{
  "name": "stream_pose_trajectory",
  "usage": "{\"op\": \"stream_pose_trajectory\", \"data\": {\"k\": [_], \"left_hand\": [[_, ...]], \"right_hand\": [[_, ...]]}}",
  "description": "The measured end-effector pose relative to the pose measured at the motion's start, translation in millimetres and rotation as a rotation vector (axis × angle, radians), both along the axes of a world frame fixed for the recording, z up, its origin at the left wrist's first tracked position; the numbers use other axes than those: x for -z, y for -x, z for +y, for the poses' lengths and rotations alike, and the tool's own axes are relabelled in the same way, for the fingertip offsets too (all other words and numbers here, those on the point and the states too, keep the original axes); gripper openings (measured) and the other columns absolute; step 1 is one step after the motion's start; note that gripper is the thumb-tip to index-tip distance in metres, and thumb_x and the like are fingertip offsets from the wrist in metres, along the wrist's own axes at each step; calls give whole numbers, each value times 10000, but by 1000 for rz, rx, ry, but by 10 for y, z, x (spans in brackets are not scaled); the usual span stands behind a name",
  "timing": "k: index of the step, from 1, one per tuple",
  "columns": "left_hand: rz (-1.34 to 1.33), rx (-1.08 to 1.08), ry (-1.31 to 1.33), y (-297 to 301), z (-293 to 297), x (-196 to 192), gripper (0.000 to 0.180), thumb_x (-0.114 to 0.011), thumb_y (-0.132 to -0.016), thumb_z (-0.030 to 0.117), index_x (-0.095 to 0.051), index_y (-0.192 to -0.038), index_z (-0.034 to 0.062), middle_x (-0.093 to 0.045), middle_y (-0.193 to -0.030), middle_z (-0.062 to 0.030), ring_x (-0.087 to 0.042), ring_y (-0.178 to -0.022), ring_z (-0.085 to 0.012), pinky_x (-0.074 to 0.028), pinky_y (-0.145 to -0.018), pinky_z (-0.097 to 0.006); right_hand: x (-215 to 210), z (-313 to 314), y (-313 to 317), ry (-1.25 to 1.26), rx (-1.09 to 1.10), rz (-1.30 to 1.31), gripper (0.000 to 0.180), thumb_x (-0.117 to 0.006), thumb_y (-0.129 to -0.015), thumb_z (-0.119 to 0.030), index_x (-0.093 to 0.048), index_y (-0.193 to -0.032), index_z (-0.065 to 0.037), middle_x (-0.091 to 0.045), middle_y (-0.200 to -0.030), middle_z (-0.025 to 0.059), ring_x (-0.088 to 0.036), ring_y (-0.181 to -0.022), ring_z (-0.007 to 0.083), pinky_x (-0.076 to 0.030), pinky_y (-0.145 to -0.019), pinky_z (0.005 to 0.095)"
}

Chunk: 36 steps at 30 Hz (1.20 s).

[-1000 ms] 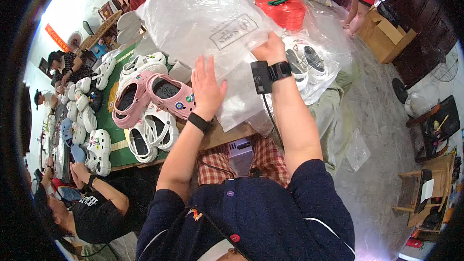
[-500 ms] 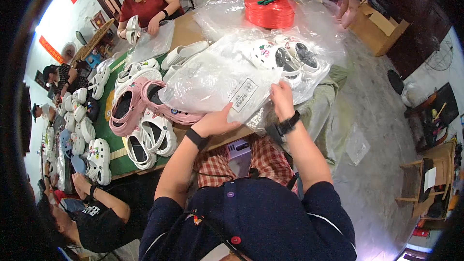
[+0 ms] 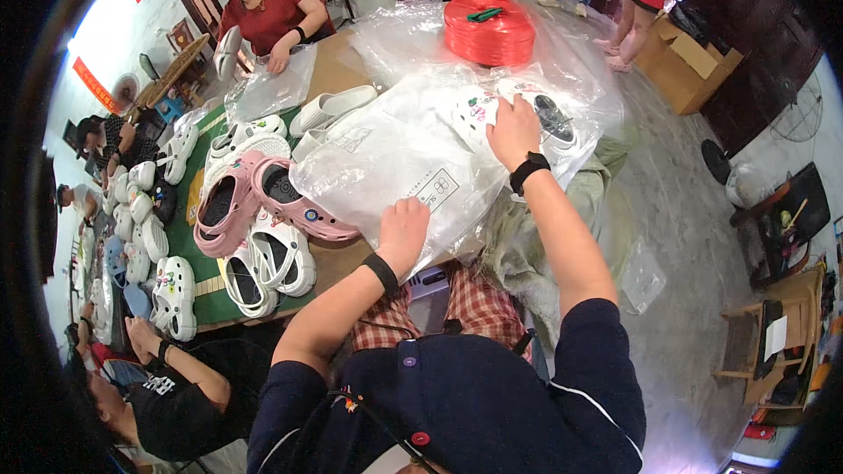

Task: Packing pairs of clogs into plastic bags and placing them into a larger transport sack.

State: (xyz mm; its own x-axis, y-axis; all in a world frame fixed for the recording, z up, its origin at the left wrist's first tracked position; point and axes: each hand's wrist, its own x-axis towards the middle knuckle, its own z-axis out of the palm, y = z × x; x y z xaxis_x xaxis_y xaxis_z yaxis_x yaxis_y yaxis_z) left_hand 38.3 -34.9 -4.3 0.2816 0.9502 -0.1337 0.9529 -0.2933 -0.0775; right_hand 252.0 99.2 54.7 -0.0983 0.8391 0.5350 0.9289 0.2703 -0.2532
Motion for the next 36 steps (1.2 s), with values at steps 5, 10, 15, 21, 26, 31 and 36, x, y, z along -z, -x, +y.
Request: {"op": "stream_pose_trajectory", "data": {"k": [5, 10, 15, 21, 26, 31, 36], "left_hand": [[-54, -101, -151, 116, 110, -268, 710, -580, -843, 486, -340, -1445, 195, -204, -1510, -221, -175, -1405, -385, -190, -1052, -656], [-253, -33, 173, 211, 654, 154, 634, -510, -876, 491, -405, -1401, 152, -235, -1506, -189, -169, -1403, -397, -170, -1065, -654], [-418, 83, 124, 209, 693, 126, 558, -585, -855, 428, -487, -1273, 72, -385, -1392, -177, -349, -1292, -335, -256, -1051, -570], [-119, -32, -94, 85, 188, -45, 680, -589, -820, 510, -459, -1355, 111, -352, -1443, -207, -275, -1358, -398, -167, -1081, -615], [-312, 67, -56, 605, 487, 586, 701, -557, -834, 517, -410, -1391, 116, -357, -1451, -160, -248, -1342, -453, -179, -1069, -627], [-143, 80, -380, 188, 463, 461, 616, -556, -835, 466, -453, -1345, 136, -435, -1388, -126, -381, -1276, -311, -258, -1052, -551], [-900, -24, -345, 323, 326, 827, 464, -595, -860, 341, -493, -1241, 97, -534, -1204, -119, -474, -1181, -270, -353, -997, -447]], "right_hand": [[61, -150, 354, -97, -282, 109, 470, -686, -753, -189, -573, -1174, -13, -481, -1296, 244, -474, -1178, 396, -383, -1000, 450], [427, -274, 857, 109, -650, -162, 452, -536, -868, -280, -522, -1299, -146, -378, -1449, 126, -300, -1358, 347, -271, -1063, 552], [844, 35, 926, 441, -474, -377, 335, -434, -915, -346, -588, -1133, -142, -492, -1289, 124, -396, -1263, 372, -323, -953, 580], [1013, 153, 849, 415, -428, -63, 326, -508, -902, -292, -545, -1152, -87, -519, -1248, 138, -437, -1218, 337, -346, -989, 570], [425, -261, 1200, 319, -723, -71, 349, -561, -849, -282, -577, -1103, -44, -540, -1215, 203, -499, -1154, 355, -411, -969, 451], [334, -443, 1072, 204, -768, 90, 409, -620, -800, -213, -580, -1142, 7, -568, -1173, 222, -535, -1122, 360, -440, -955, 391], [-334, -886, 1895, 269, -1022, 345, 396, -636, -791, -137, -567, -1147, 24, -576, -1168, 197, -543, -1109, 339, -433, -960, 378]]}}
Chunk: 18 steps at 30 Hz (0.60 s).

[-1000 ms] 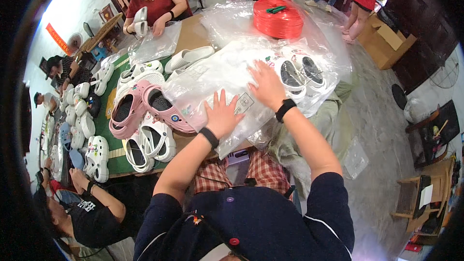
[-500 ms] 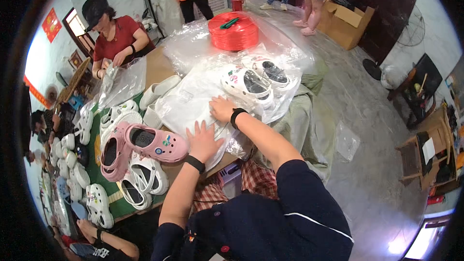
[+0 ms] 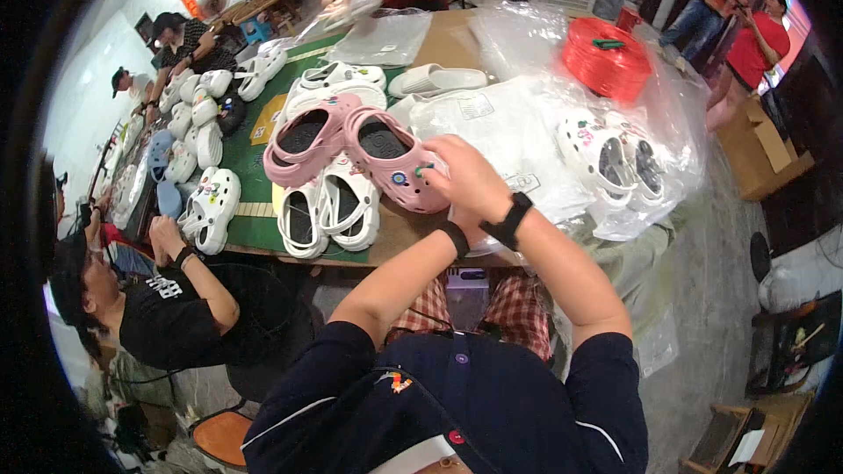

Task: Packing pairs of clogs into plastic bags and placing them into a larger transport sack.

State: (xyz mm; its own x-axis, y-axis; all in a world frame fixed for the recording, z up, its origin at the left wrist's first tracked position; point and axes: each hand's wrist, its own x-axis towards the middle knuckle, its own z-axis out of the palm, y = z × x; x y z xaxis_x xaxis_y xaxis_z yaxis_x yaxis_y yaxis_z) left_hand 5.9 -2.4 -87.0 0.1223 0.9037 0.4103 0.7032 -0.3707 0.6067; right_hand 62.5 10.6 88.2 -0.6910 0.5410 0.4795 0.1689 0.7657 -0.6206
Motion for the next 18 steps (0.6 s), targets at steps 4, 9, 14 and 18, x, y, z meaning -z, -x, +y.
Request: {"op": "stream_pose_trajectory", "data": {"k": [4, 9, 14, 18], "left_hand": [[40, 133, 76, 47, 15, 407, 478, -423, -962, 413, -448, -1337, 117, -468, -1370, -77, -409, -1274, -245, -287, -1085, -395], [205, 173, 60, -4, -500, -816, 488, -543, -881, 328, -504, -1300, 81, -526, -1314, -133, -468, -1221, -312, -336, -1041, -431], [65, 208, -276, 274, -496, -76, 483, -570, -846, 345, -546, -1247, 78, -557, -1257, -143, -464, -1209, -333, -325, -1032, -468], [-212, 391, -24, 241, -580, -147, 489, -558, -852, 368, -549, -1247, 80, -550, -1270, -141, -447, -1225, -332, -300, -1045, -483]], "right_hand": [[-212, -182, 826, -229, -137, 159, 319, -587, -796, -80, -582, -1102, 11, -593, -1093, 187, -562, -1028, 360, -465, -890, 400], [-455, 118, 1249, -576, 78, 0, 337, -549, -808, -97, -576, -1129, 2, -608, -1045, 201, -578, -1006, 369, -479, -833, 428], [-466, -3, 1444, 114, 252, -385, 461, -555, -822, -399, -660, -912, 40, -632, -960, 282, -630, -868, 392, -503, -753, 455], [-45, -150, 1389, -136, 338, -601, 476, -656, -782, -376, -623, -1018, 36, -645, -1008, 237, -617, -1014, 353, -500, -832, 419]]}}
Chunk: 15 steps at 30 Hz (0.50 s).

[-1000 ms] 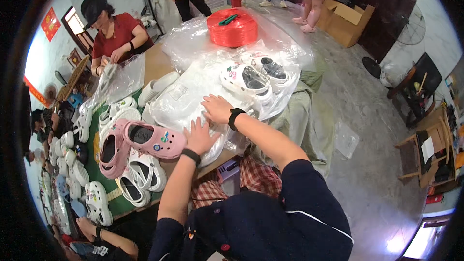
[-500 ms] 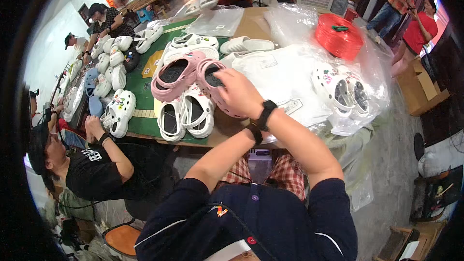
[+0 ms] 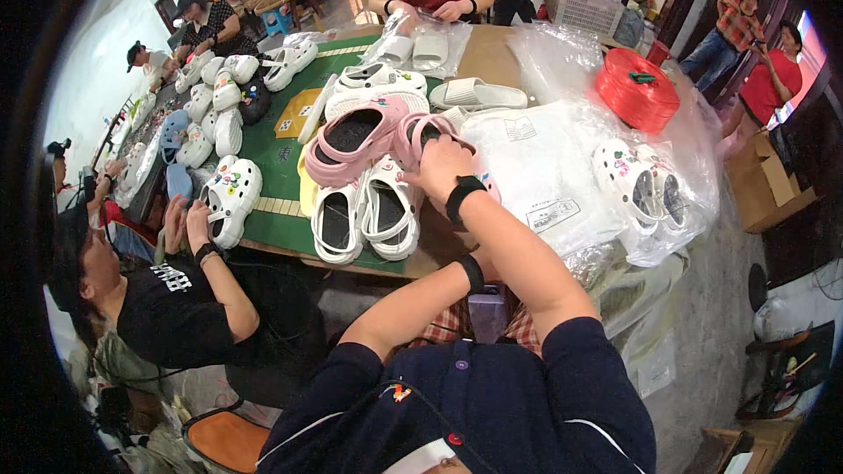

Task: Packing pairs of clogs into plastic bags and placing them into a larger transport sack.

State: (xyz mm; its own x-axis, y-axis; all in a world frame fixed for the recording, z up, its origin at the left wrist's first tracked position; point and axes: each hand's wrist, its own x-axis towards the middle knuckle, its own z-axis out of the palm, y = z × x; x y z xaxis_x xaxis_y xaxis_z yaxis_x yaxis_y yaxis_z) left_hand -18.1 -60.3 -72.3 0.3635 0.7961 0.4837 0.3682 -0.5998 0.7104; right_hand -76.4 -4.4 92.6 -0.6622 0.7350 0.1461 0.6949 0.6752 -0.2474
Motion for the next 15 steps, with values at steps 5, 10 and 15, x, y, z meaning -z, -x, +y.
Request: {"op": "stream_pose_trajectory", "data": {"k": [5, 10, 15], "left_hand": [[511, -196, -189, 16, -17, -114, 565, -626, -834, 373, -498, -1299, 78, -520, -1314, -121, -440, -1237, -316, -305, -1038, -471], [612, -206, -31, -2, -107, -247, 529, -709, -739, 399, -584, -1140, 78, -597, -1099, -111, -560, -1073, -268, -382, -944, -439], [630, -173, 17, 27, -87, -264, 485, -697, -767, 342, -560, -1153, 83, -579, -1112, -90, -551, -1080, -258, -391, -933, -438]], "right_hand": [[-35, 288, -3, -37, -149, 80, 241, -578, -821, -231, -572, -950, -28, -647, -895, 195, -629, -866, 375, -494, -735, 473], [-861, 272, -176, -253, -307, 4, 170, -602, -789, -164, -617, -948, -106, -668, -877, 127, -644, -883, 300, -470, -808, 448], [-737, 483, -202, -631, -762, -348, 47, -644, -712, -182, -654, -759, -179, -652, -749, 39, -643, -843, 212, -366, -985, 414]]}}
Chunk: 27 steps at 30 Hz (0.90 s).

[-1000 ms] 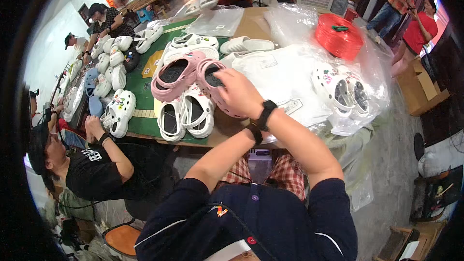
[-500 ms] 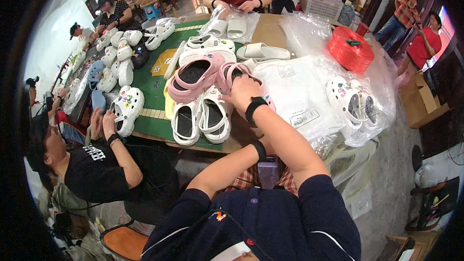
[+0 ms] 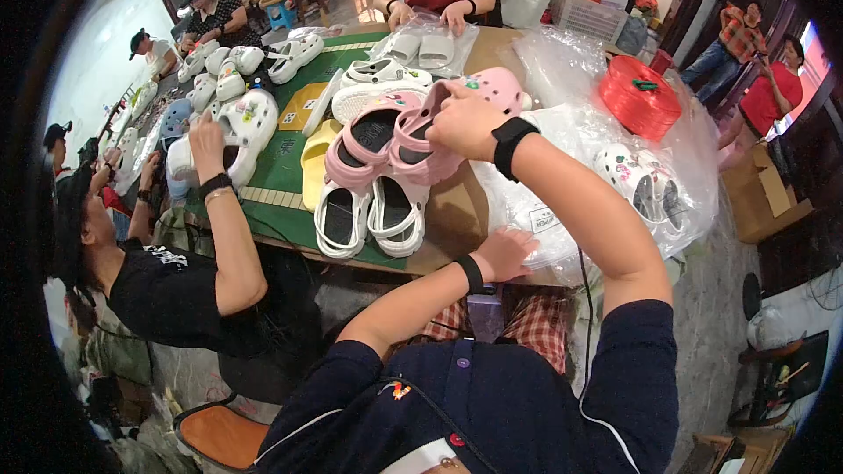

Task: Packing pairs of clogs into plastic bags and placing them into a larger transport sack.

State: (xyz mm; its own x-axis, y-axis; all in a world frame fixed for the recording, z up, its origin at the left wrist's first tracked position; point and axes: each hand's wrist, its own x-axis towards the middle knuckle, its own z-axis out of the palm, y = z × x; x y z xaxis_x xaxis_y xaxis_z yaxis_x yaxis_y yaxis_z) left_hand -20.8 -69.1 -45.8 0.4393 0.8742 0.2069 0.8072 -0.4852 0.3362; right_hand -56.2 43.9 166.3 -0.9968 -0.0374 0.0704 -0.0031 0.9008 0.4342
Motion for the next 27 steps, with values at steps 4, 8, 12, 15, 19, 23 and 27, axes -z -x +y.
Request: {"op": "stream_pose_trajectory", "data": {"k": [4, 8, 12, 15, 19, 23, 27], "left_hand": [[-4, 11, 85, -8, 37, 29, 505, -689, -776, 337, -546, -1183, 74, -570, -1151, -103, -537, -1111, -265, -388, -941, -443], [19, 42, 141, 41, 19, -60, 548, -676, -793, 321, -516, -1246, 56, -517, -1298, -142, -492, -1201, -289, -387, -970, -455], [17, 24, 83, 66, -13, -2, 563, -652, -806, 347, -510, -1256, 41, -512, -1320, -144, -476, -1224, -285, -376, -974, -456], [5, 8, 99, 70, -33, -19, 552, -648, -808, 346, -517, -1251, 43, -523, -1306, -146, -480, -1217, -289, -373, -973, -464], [-138, 74, 76, 79, 13, -63, 542, -622, -833, 379, -517, -1270, 77, -531, -1300, -134, -479, -1207, -312, -367, -983, -477], [-866, 208, 335, 76, -88, -35, 502, -475, -932, 439, -489, -1310, 109, -520, -1325, -93, -461, -1224, -307, -339, -1030, -496], [-1035, 218, 594, 26, -102, 37, 535, -418, -957, 467, -437, -1361, 117, -462, -1390, -89, -430, -1259, -293, -321, -1050, -497]], "right_hand": [[360, 35, 149, 183, -122, 13, 58, -604, -747, -155, -640, -793, -154, -644, -743, 29, -630, -870, 240, -307, -1055, 438], [677, 90, 178, 231, -63, -4, 156, -681, -680, -159, -633, -828, -148, -649, -789, 67, -631, -868, 248, -272, -1071, 431], [517, 120, 236, 1035, 164, -41, 239, -604, -734, -171, -672, -919, -36, -682, -855, 145, -642, -861, 259, -473, -841, 371], [326, 131, 454, 1038, 418, -84, 460, -580, -771, -363, -644, -1024, 16, -671, -924, 220, -648, -820, 331, -503, -768, 408], [534, 7, 792, 1104, 726, 189, 564, -495, -833, -531, -674, -1009, -26, -664, -1010, 223, -647, -909, 354, -496, -838, 399], [827, 94, 900, 1330, 835, 354, 410, -591, -825, -347, -665, -1014, 9, -674, -842, 130, -674, -685, 212, -574, -548, 321], [863, 174, 866, 1252, 961, 473, 288, -556, -826, -232, -678, -872, 24, -683, -792, 116, -674, -658, 225, -547, -517, 376]]}}
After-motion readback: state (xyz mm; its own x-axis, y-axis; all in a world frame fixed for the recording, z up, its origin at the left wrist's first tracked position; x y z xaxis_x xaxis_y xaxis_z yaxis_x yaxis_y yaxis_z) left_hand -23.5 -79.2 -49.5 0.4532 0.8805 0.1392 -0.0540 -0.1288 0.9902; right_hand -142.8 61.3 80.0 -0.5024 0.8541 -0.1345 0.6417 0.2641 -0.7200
